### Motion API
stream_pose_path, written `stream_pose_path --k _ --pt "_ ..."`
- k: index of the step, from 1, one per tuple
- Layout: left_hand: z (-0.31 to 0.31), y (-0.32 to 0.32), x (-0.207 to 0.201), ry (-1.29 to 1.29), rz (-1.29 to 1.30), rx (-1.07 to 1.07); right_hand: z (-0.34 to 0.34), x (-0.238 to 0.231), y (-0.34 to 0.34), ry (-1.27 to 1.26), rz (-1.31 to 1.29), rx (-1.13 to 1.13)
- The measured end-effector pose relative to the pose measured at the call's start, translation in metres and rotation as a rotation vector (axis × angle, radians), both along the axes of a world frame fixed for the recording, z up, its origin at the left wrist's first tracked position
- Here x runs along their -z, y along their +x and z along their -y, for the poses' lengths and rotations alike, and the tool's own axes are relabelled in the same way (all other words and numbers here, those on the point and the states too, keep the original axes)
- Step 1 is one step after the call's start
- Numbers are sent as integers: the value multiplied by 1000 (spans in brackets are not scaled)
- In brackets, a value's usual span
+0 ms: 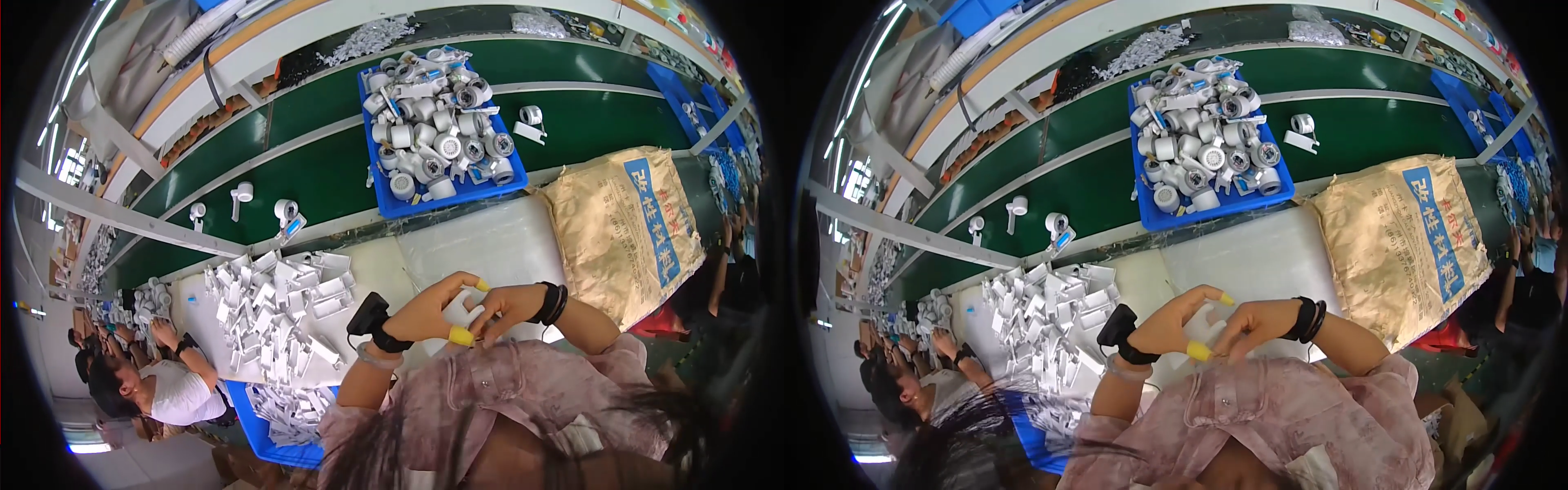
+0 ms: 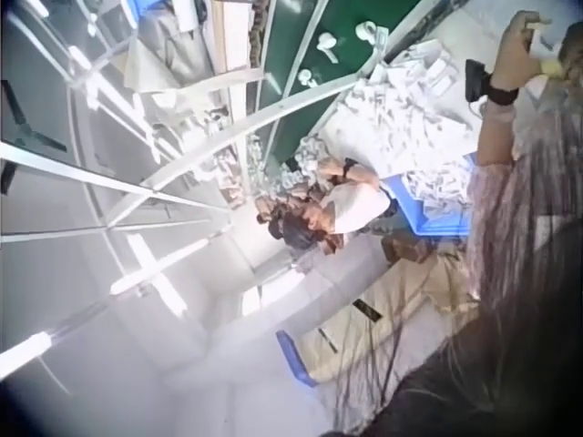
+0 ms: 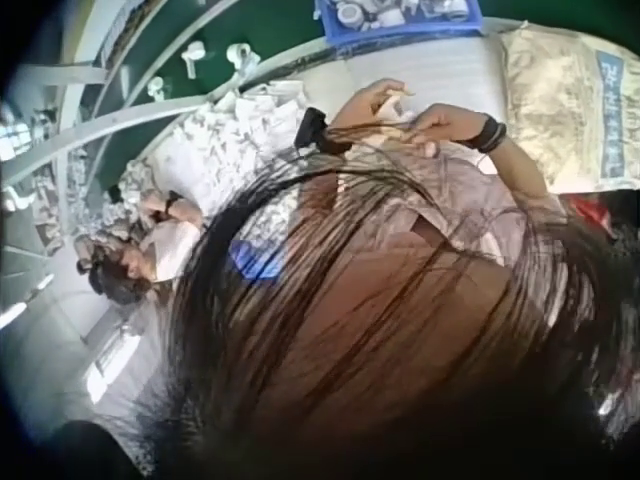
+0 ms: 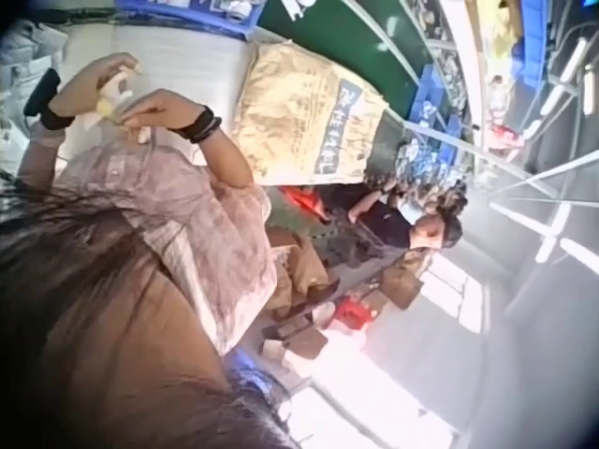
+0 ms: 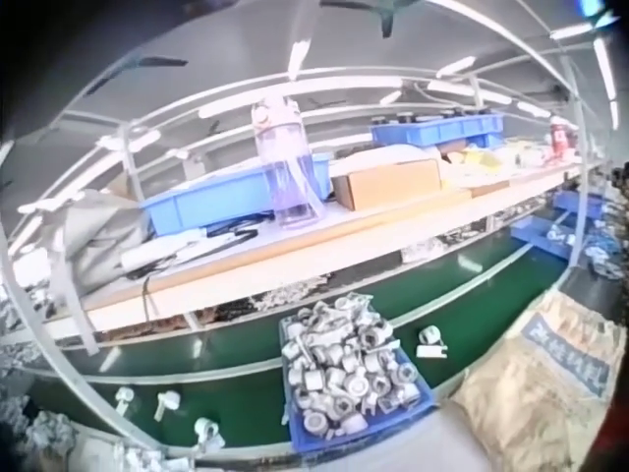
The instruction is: The person assembles a handheld fan by pressing a battery into a white plastic housing and attaching a circular fan head. They then fit a cover over the battery and place the completed unit into a blue bin.
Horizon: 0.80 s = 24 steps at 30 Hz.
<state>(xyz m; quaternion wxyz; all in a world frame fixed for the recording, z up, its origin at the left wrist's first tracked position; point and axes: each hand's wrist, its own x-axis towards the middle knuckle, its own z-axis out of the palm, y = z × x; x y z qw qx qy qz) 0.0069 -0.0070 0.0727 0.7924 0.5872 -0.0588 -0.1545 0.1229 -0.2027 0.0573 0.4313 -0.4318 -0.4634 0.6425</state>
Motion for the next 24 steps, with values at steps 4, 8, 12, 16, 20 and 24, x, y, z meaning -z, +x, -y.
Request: stream_pose_path --k 4,8,12,16,20,24 --pt "2 -2 -8 216 -18 111 -8 9 -8 -21 391 54" --pt "-1 -12 13 64 -188 -19 -9 12 -20 391 995 583" --pt "12 -19 47 -51 -273 -250 -7 14 -34 307 1083 970" --pt "32 -28 71 419 83 -532 -6 16 -45 73 887 1051" --pt "30 -30 70 184 58 -409 0 19 -44 59 675 1019" --pt "26 -32 64 141 190 -282 2 24 -43 252 830 1048"
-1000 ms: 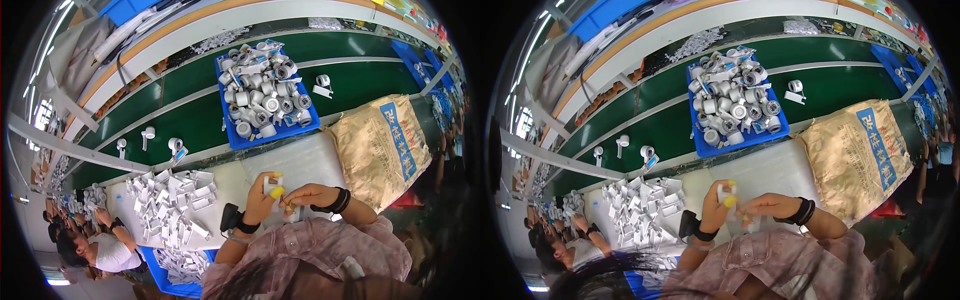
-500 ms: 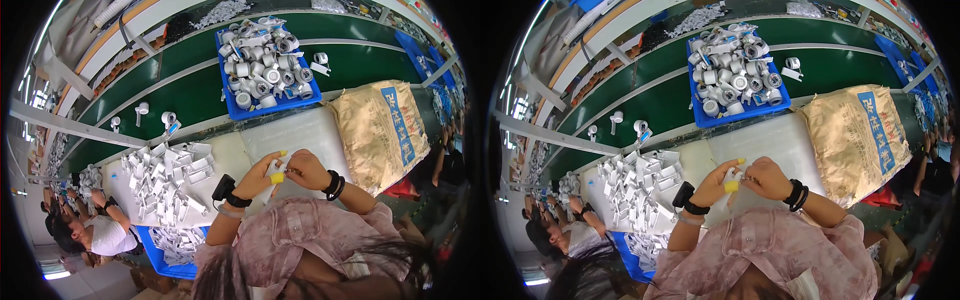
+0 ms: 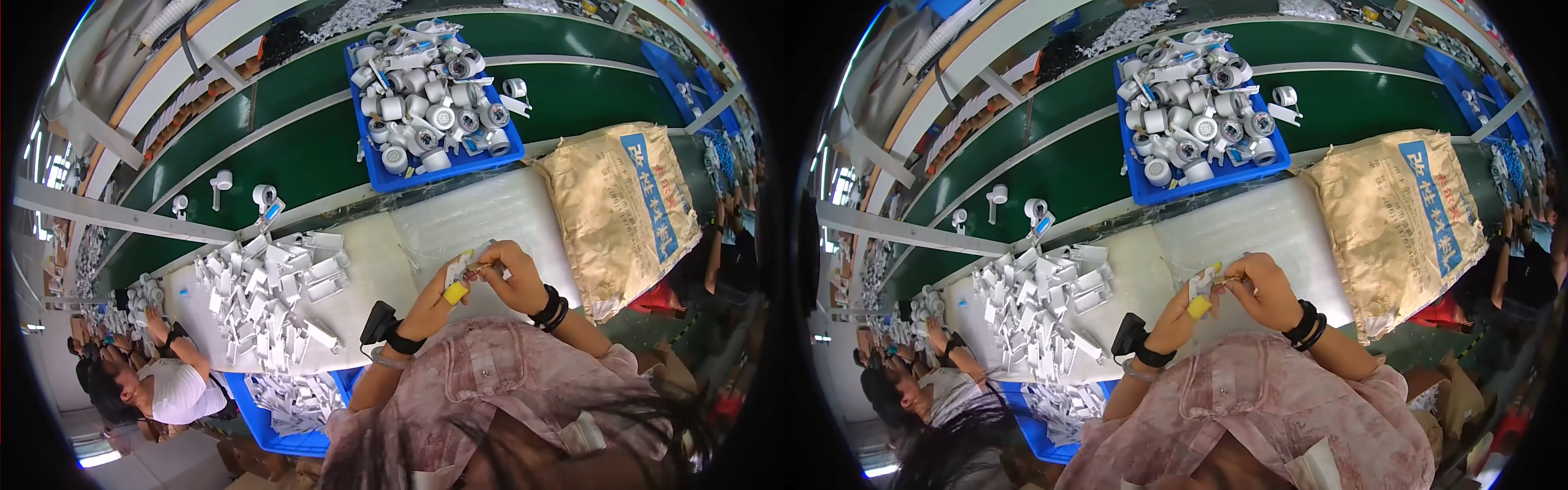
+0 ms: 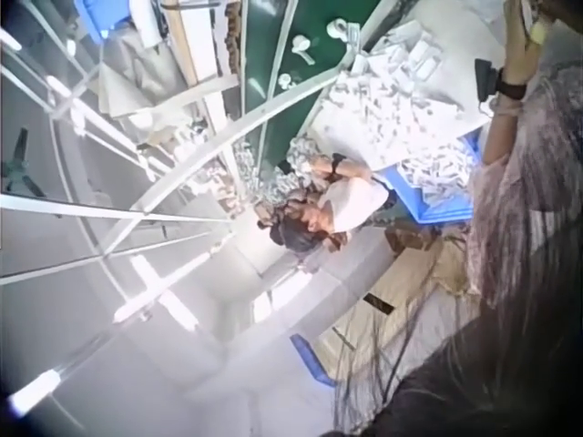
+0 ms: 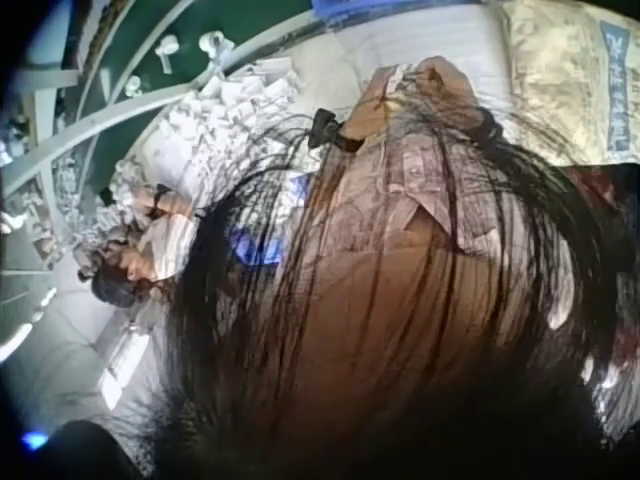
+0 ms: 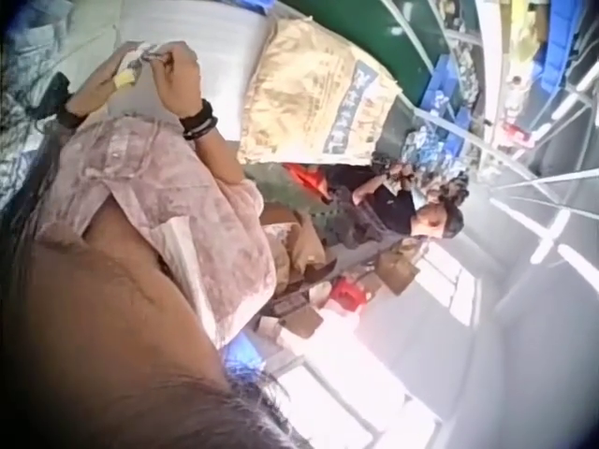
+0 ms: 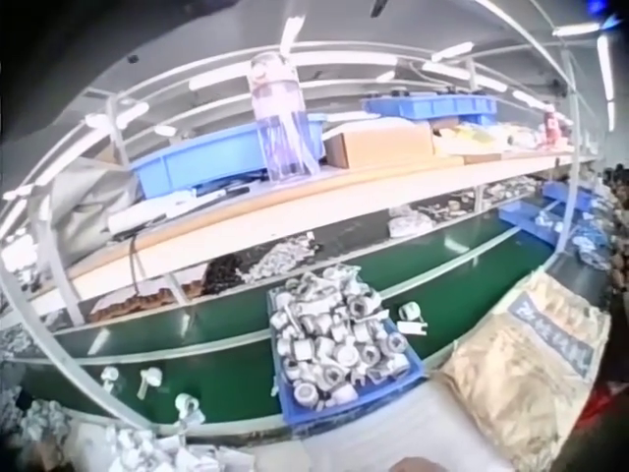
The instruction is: The person assembles a handheld fan by pressing a battery into a white plastic housing and attaching a circular fan head. They then fit a cover over the battery and place the completed unit into a blue bin.
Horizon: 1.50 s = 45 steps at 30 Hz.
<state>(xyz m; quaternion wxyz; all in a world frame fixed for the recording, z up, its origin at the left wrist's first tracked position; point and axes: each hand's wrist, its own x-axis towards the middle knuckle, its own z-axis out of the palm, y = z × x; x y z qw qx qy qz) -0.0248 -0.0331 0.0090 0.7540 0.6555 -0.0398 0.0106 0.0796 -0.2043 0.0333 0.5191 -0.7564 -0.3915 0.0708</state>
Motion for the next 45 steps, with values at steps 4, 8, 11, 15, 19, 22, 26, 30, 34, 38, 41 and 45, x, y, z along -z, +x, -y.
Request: stream_pose_path --k 4,8,11,15,19,22,26,30,34,38,41,45 --pt "6 0 -18 -385 -206 -58 -3 -19 1 -13 89 -2" --pt "15 6 -29 -562 -340 -178 -2 -21 3 73 91 -1" --pt "8 6 -25 -344 -301 -110 -4 -21 -1 113 44 12" --pt "13 8 -37 -300 -283 -165 -4 -19 -15 163 -304 151" --pt "17 6 -42 -266 -225 -199 0 -12 -9 106 68 35" --pt "18 4 -40 -243 -186 -222 1 -8 -10 141 158 6" --pt "20 4 -45 -128 -137 -222 3 -4 -11 165 200 49" --pt "17 2 -39 -156 -172 -159 1 -10 -10 173 222 43" --pt "18 1 -37 -178 -136 -119 0 -11 -10 170 233 56" --pt "18 3 -38 -137 -121 -118 1 -6 -9 164 220 67" --pt "19 1 -36 -135 -104 -120 1 -5 -9 170 211 58" --pt "17 -1 -40 -111 -136 -102 2 -4 -9 199 210 72"
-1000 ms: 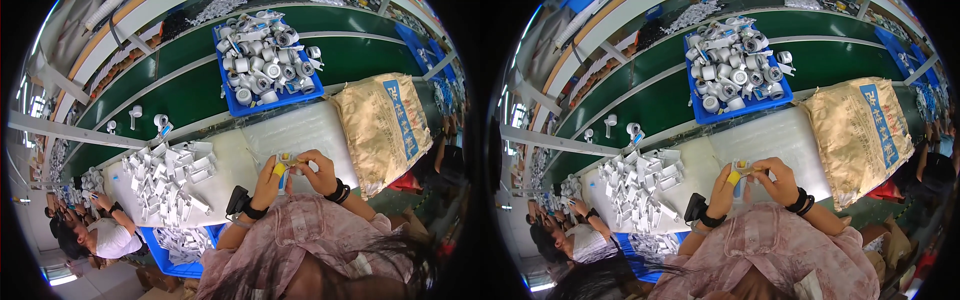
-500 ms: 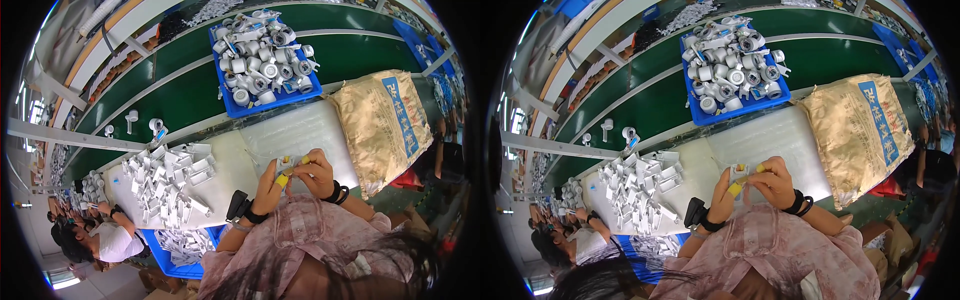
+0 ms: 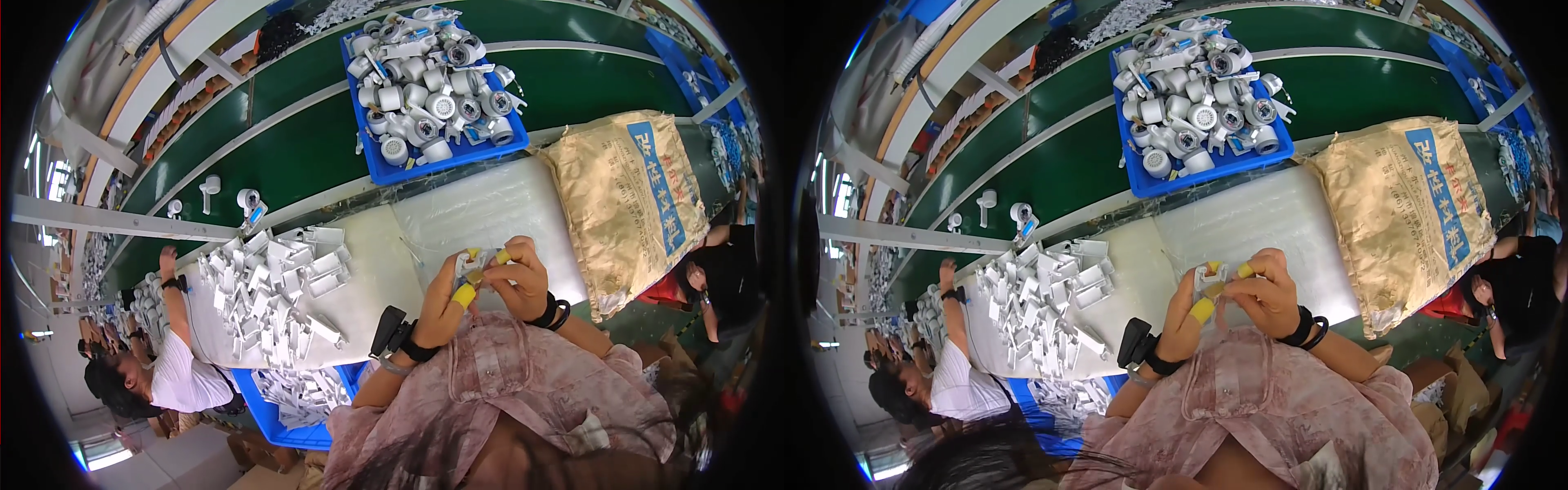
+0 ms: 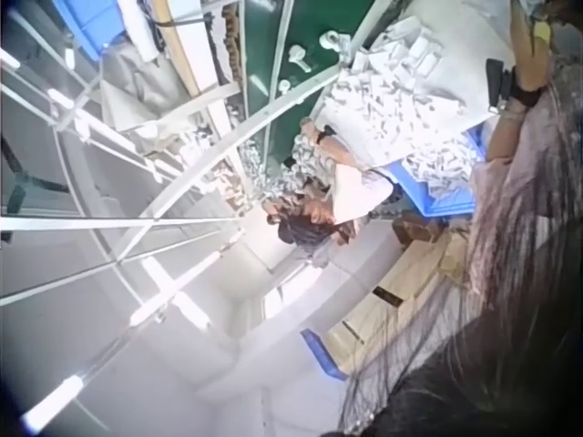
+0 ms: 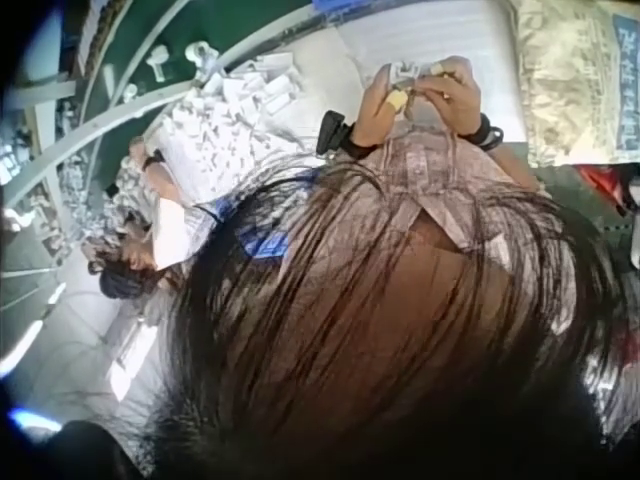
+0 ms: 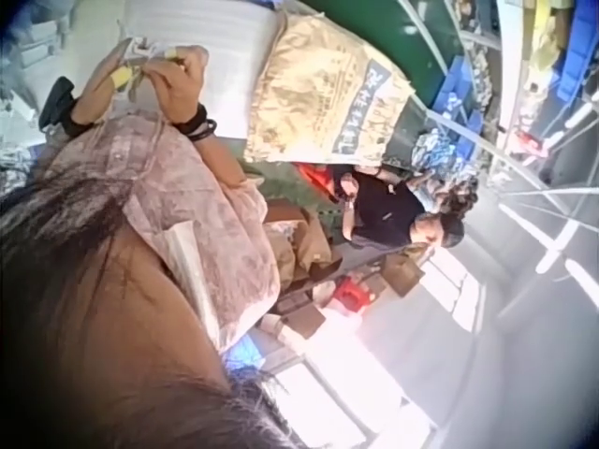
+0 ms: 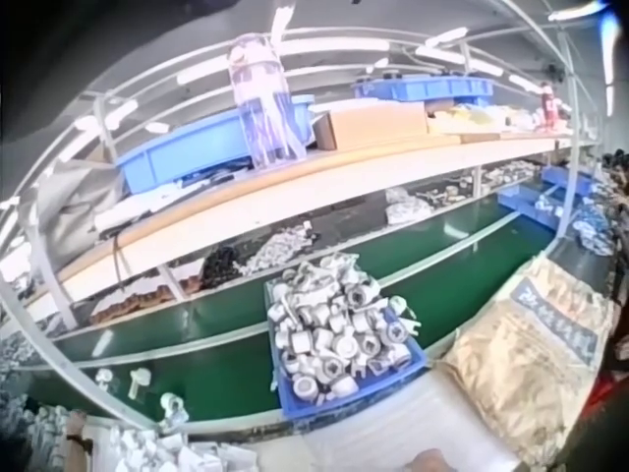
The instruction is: The person assembles a handheld fan by pressing a battery into a white plastic housing and attaching a circular fan head. They then fit a cover over the battery and place the completed unit into a blue bin.
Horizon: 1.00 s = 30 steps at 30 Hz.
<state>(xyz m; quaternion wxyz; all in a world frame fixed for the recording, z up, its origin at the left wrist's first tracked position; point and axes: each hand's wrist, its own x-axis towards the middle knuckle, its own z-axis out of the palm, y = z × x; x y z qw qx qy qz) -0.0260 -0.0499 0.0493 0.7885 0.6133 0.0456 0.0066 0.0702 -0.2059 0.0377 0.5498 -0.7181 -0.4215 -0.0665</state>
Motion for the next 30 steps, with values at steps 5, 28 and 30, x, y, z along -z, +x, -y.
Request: stream_pose_path --k 5,28,30 --pt "2 1 -2 -29 24 -19 0 1 -2 33 -34 8" --pt "0 4 1 19 -16 26 1 -3 1 -9 7 14" --pt "0 3 1 29 -17 22 1 -4 0 -15 21 12"
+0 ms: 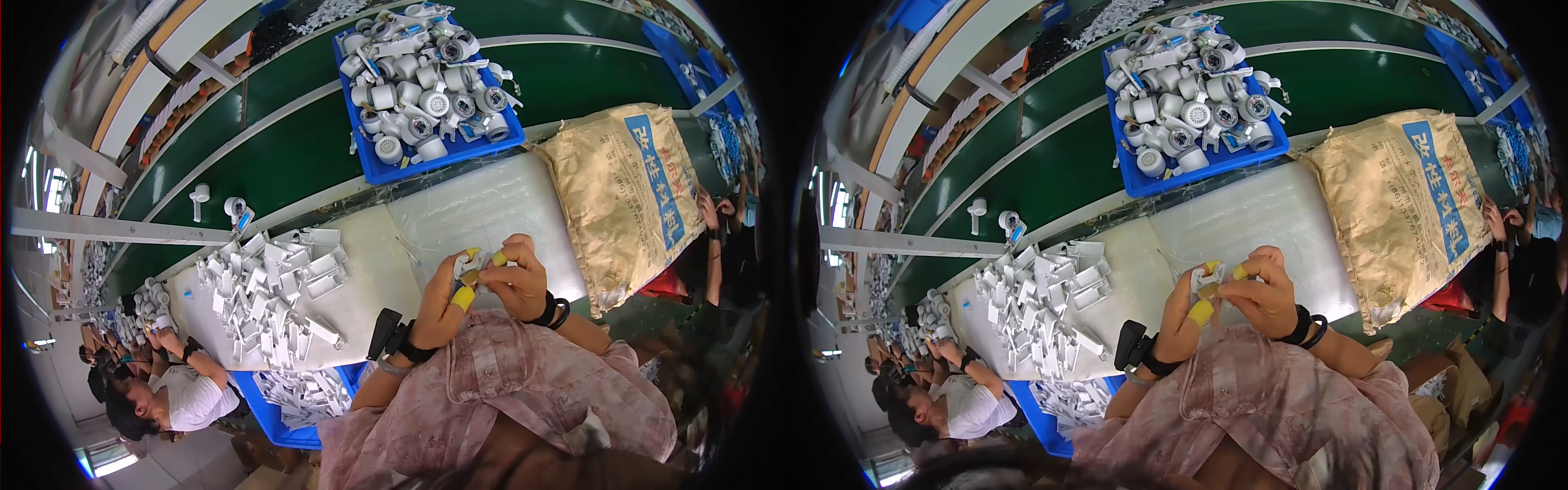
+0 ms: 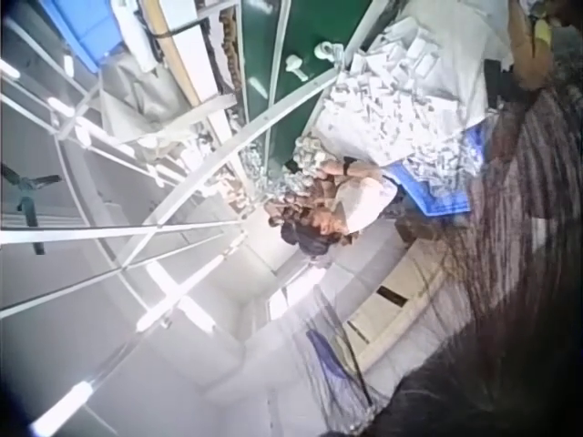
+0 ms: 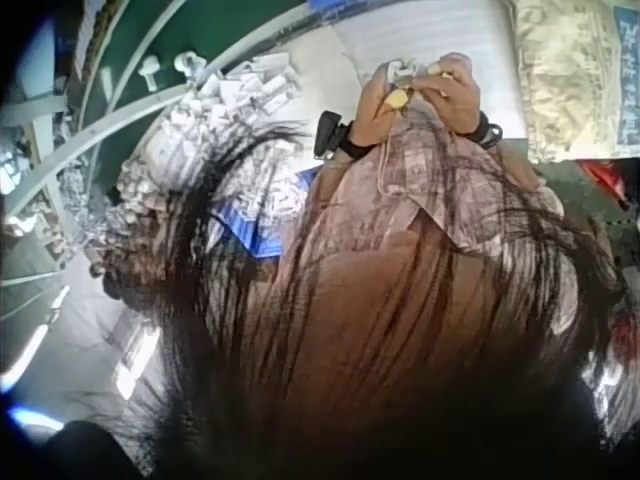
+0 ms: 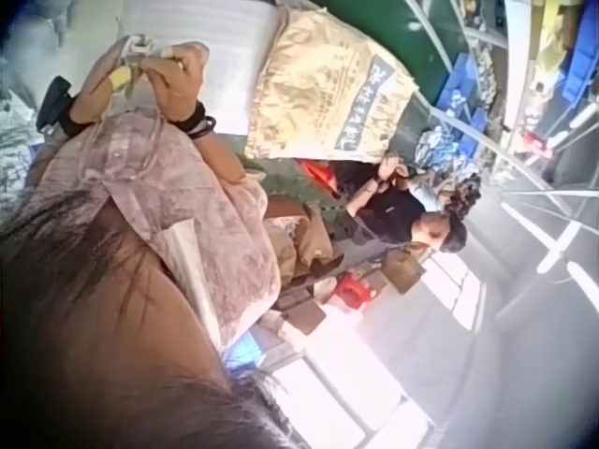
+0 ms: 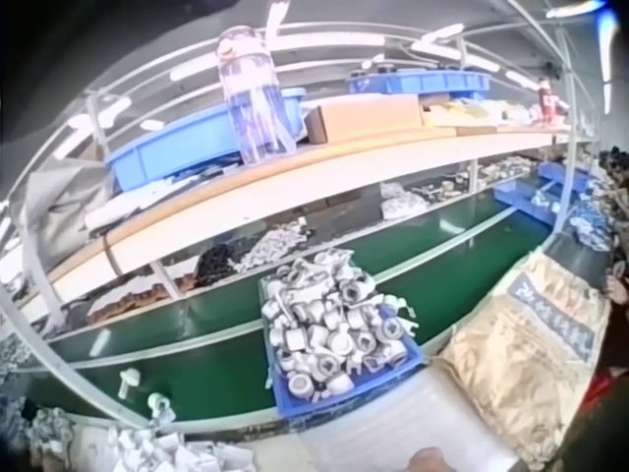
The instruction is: The person assembles a handheld fan by pressing a battery into a white plastic housing and attaching a circular fan head. They then fit a cover over the battery and place the completed unit into a blue bin.
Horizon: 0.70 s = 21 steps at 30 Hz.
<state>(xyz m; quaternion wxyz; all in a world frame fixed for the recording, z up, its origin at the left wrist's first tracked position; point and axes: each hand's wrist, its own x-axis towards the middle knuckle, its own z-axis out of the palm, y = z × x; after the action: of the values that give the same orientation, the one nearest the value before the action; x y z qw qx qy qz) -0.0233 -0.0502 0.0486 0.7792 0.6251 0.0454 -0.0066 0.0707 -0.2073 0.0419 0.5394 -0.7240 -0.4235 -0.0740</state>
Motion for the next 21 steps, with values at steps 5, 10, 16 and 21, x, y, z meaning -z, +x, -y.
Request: stream_pose_path --k 5,10,16,21 --pt "0 0 -1 9 -23 -9 -2 -1 1 -10 -2 4" --pt "2 0 1 -29 -12 -32 -2 0 2 -10 -2 6" --pt "6 1 20 25 142 -100 -6 -1 2 -13 14 2" --pt "7 0 14 -43 -6 -89 -8 2 4 -8 37 28"
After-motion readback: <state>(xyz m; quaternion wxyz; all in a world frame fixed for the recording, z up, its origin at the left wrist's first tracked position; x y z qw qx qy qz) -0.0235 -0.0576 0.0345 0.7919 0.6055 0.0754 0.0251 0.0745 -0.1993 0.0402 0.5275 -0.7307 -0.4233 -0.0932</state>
